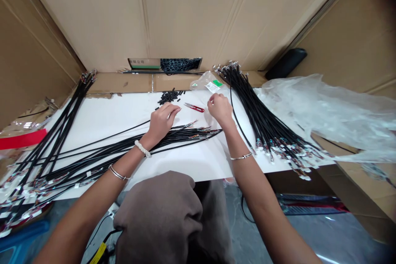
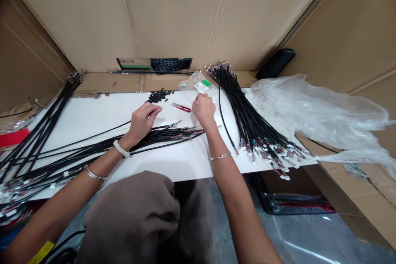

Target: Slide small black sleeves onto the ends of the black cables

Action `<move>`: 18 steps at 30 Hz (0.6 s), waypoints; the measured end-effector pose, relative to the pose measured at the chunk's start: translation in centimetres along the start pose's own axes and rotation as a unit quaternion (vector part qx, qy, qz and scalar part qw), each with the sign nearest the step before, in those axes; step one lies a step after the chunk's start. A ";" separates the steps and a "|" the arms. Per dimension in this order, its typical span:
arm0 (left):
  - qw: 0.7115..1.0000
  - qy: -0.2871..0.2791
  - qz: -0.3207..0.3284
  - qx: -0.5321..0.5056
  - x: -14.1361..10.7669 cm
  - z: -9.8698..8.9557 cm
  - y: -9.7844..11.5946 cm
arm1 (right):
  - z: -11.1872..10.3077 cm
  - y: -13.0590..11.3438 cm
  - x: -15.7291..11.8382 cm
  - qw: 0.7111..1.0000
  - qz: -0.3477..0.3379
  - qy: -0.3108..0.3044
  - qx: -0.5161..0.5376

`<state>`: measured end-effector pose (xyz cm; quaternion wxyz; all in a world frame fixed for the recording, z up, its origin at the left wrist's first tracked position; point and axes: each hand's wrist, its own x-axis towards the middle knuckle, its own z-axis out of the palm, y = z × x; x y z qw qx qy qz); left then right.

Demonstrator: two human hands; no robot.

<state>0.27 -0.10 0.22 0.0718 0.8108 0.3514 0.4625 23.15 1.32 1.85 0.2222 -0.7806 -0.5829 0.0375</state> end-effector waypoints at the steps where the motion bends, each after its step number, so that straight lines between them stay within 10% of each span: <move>1: 1.000 0.000 -0.002 -0.004 0.0 0.0 -0.1 | -0.1 0.7 0.3 0.998 0.033 -0.006 -0.053; 12: 0.996 0.003 -0.032 -0.080 -0.3 -0.1 -0.5 | 0.7 2.8 1.4 0.989 0.089 -0.042 -0.110; 16: 0.992 0.009 -0.060 -0.108 -0.1 -0.3 -0.4 | 0.6 1.4 1.0 0.992 -0.014 0.006 0.123; 18: 0.990 0.018 -0.078 -0.120 0.0 -0.4 -0.4 | 0.7 -0.1 0.2 0.948 -0.114 -0.054 0.292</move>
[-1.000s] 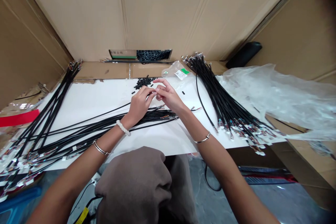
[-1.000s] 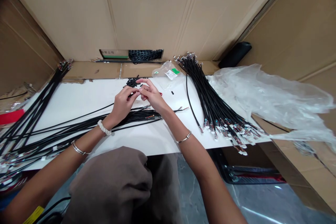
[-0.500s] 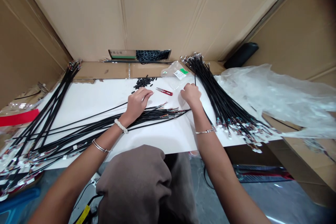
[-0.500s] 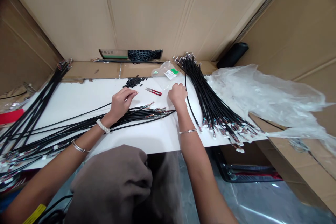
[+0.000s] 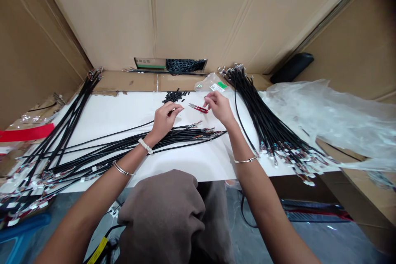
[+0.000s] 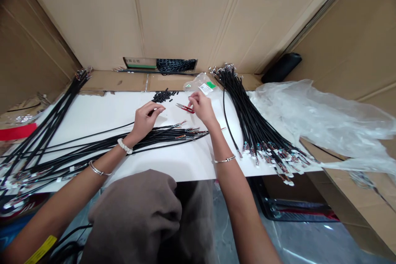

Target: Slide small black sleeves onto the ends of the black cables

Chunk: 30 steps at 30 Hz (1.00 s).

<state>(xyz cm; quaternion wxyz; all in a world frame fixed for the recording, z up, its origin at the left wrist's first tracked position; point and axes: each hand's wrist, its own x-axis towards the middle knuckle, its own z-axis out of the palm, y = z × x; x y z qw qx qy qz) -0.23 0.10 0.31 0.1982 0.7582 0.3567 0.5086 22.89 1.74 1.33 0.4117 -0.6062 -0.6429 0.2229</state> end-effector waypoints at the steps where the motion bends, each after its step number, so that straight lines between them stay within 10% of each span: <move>1: 1.000 0.005 -0.007 -0.005 0.0 0.0 0.0 | 0.6 -0.8 -0.3 0.996 -0.033 -0.044 0.072; 7: 0.998 0.021 -0.050 -0.032 0.1 0.0 -0.1 | 2.8 -4.0 -2.2 0.960 -0.070 -0.154 0.224; 30: 0.998 0.020 -0.016 -0.049 -0.1 0.2 0.1 | 3.3 -4.1 -2.4 0.947 -0.068 -0.150 0.274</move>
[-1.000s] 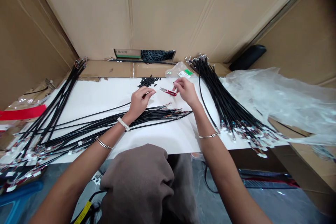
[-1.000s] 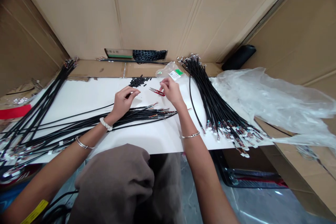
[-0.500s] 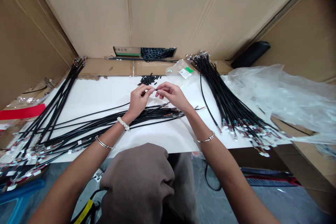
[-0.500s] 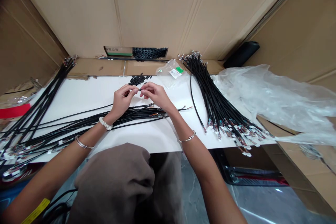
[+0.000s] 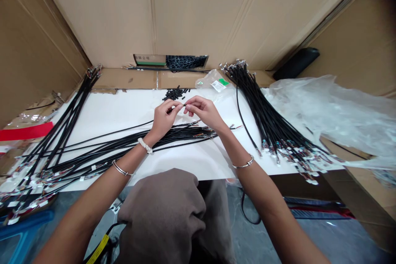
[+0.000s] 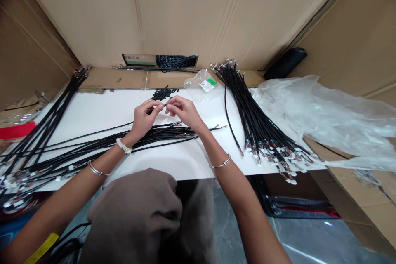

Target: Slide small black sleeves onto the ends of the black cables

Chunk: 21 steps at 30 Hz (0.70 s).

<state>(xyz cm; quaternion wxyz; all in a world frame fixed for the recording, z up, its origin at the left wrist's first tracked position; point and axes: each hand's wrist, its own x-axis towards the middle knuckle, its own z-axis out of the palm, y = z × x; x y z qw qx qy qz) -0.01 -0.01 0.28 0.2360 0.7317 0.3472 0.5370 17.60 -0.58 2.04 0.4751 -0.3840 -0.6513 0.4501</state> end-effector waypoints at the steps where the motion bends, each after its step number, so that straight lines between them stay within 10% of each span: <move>1: 1.000 -0.002 0.002 0.002 0.0 0.0 0.0 | 0.0 0.0 0.0 1.000 0.000 -0.001 0.004; 21: 0.992 -0.048 0.068 0.096 -0.1 -0.5 -0.3 | 0.3 0.0 -0.1 1.000 0.018 0.010 -0.009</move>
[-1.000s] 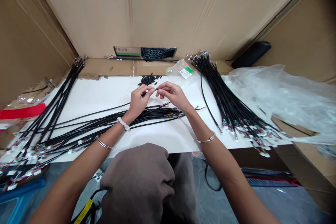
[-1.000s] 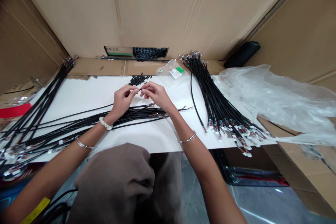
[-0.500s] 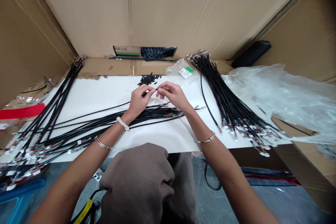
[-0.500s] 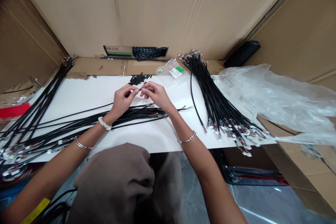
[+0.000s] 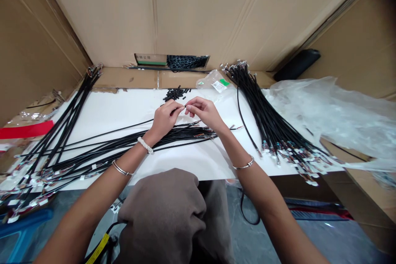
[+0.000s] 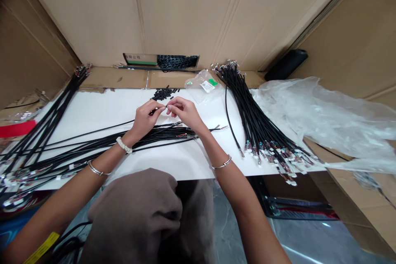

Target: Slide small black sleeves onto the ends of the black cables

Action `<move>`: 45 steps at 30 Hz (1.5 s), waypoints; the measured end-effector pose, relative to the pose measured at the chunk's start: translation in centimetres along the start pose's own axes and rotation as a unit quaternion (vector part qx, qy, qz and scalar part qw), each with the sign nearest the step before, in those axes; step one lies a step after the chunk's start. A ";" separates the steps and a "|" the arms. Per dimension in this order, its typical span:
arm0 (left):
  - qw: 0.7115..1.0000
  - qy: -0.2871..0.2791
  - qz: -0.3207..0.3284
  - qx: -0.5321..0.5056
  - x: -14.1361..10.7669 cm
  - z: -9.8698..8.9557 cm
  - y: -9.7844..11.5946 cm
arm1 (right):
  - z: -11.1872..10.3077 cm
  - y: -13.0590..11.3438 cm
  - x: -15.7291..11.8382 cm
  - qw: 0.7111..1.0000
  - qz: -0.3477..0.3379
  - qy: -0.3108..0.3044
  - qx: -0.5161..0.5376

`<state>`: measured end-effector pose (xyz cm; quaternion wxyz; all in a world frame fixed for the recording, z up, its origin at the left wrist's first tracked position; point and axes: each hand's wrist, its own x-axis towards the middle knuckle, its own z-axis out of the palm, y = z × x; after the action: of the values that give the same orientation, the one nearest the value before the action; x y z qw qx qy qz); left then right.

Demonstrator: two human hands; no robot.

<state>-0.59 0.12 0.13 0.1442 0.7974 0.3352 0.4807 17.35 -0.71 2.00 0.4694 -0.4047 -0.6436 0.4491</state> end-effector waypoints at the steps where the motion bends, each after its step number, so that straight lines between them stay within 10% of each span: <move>1: 1.000 -0.005 -0.001 -0.002 0.0 0.0 -0.1 | 0.0 0.0 0.0 1.000 -0.005 -0.003 -0.008; 12: 0.987 -0.061 -0.095 -0.111 0.2 -1.0 -0.8 | 0.3 0.7 -0.1 0.994 -0.025 -0.035 -0.101; 20: 0.962 -0.225 -0.121 -0.096 1.0 -3.7 -1.0 | 0.0 0.5 -0.2 0.985 -0.038 -0.018 -0.167; 34: 0.915 -0.299 -0.186 -0.196 1.7 -5.1 -2.4 | -0.1 0.5 -0.1 0.984 -0.042 0.005 -0.171; 45: 0.927 -0.255 -0.222 -0.163 1.6 -5.7 -2.0 | -0.1 0.9 0.1 0.996 0.022 -0.057 -0.071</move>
<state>-5.81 2.15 2.96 0.4556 0.7638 0.3726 0.2650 17.48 -0.37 1.13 0.3915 -0.4251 -0.6905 0.4349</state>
